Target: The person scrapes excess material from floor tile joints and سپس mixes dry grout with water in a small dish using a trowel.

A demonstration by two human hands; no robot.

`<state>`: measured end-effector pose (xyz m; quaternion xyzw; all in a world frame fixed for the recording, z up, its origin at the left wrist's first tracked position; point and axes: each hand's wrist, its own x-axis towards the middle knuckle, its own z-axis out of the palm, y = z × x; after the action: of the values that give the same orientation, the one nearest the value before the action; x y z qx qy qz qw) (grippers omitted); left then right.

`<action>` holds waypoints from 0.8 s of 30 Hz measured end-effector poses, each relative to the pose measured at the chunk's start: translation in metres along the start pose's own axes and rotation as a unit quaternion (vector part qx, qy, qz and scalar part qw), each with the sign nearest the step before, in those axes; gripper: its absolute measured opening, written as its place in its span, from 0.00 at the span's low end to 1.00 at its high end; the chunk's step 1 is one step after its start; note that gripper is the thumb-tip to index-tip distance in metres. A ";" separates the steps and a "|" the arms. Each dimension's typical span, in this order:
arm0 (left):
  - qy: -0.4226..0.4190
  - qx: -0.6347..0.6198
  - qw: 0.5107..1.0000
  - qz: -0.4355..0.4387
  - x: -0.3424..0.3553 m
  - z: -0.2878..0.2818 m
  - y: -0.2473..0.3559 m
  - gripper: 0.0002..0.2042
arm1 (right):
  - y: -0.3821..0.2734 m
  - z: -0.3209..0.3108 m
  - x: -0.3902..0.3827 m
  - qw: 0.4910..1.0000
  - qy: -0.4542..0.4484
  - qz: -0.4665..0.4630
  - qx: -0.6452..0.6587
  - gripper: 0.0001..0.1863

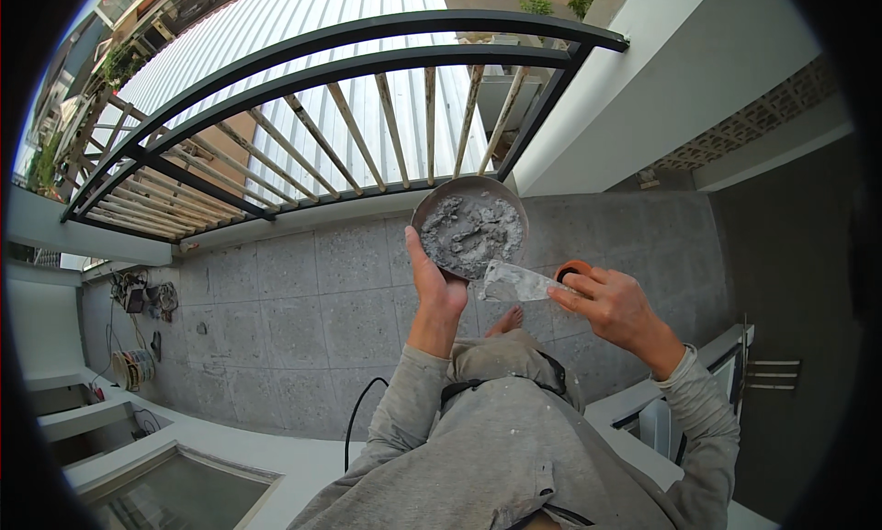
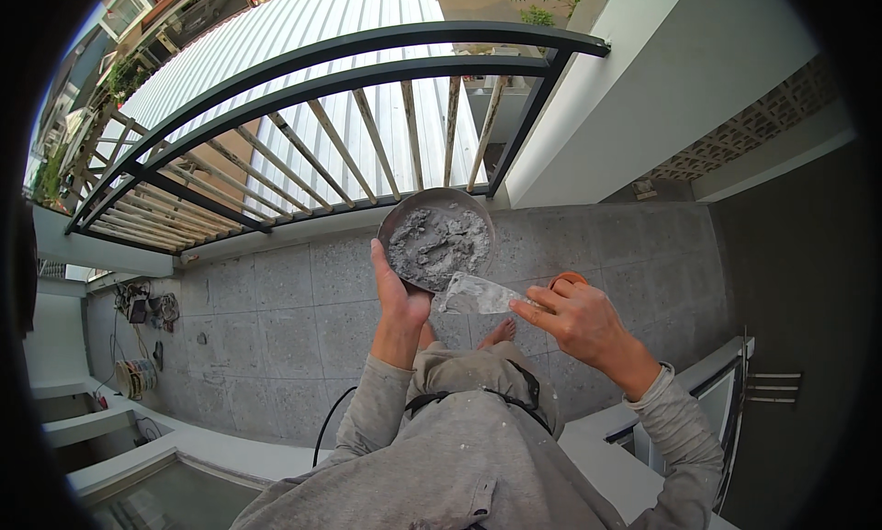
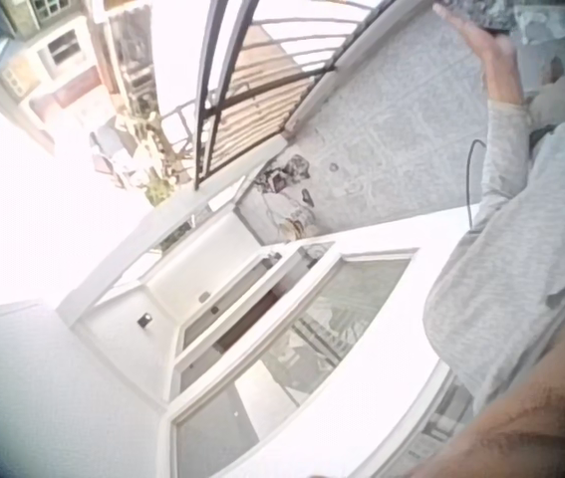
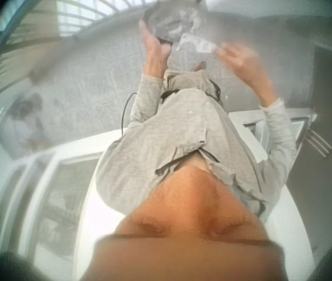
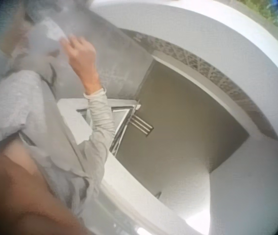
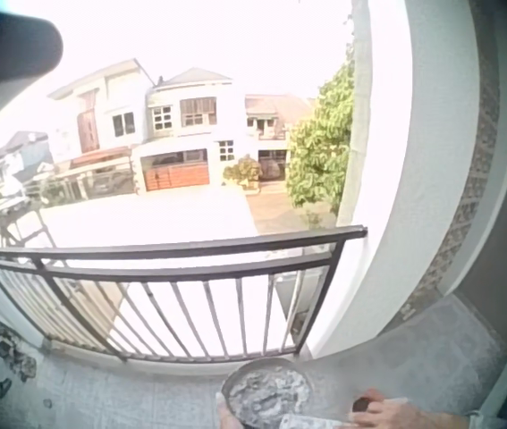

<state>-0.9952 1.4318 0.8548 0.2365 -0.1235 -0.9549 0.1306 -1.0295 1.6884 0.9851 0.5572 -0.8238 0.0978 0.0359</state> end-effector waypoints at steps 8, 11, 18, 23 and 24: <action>0.034 0.001 0.999 -0.011 0.000 0.002 -0.002 0.33 | -0.010 -0.020 -0.007 1.000 -0.016 0.004 -0.026 0.21; 0.041 0.003 0.999 0.017 0.005 -0.005 -0.005 0.33 | -0.009 -0.015 -0.019 0.995 0.016 0.048 0.084 0.19; 0.023 -0.008 0.999 0.038 0.001 0.003 -0.014 0.34 | -0.030 0.046 -0.017 0.590 0.081 0.421 0.684 0.18; 0.033 -0.012 0.997 0.070 0.003 0.012 -0.016 0.34 | -0.041 0.064 -0.021 0.498 0.067 0.434 0.748 0.18; 0.033 -0.011 0.997 0.074 0.005 0.011 -0.016 0.34 | -0.043 0.064 -0.024 0.496 0.067 0.434 0.749 0.18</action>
<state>-1.0076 1.4469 0.8579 0.2565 -0.1261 -0.9357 0.2070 -0.9776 1.6815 0.9239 -0.0604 -0.5749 0.7185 -0.3867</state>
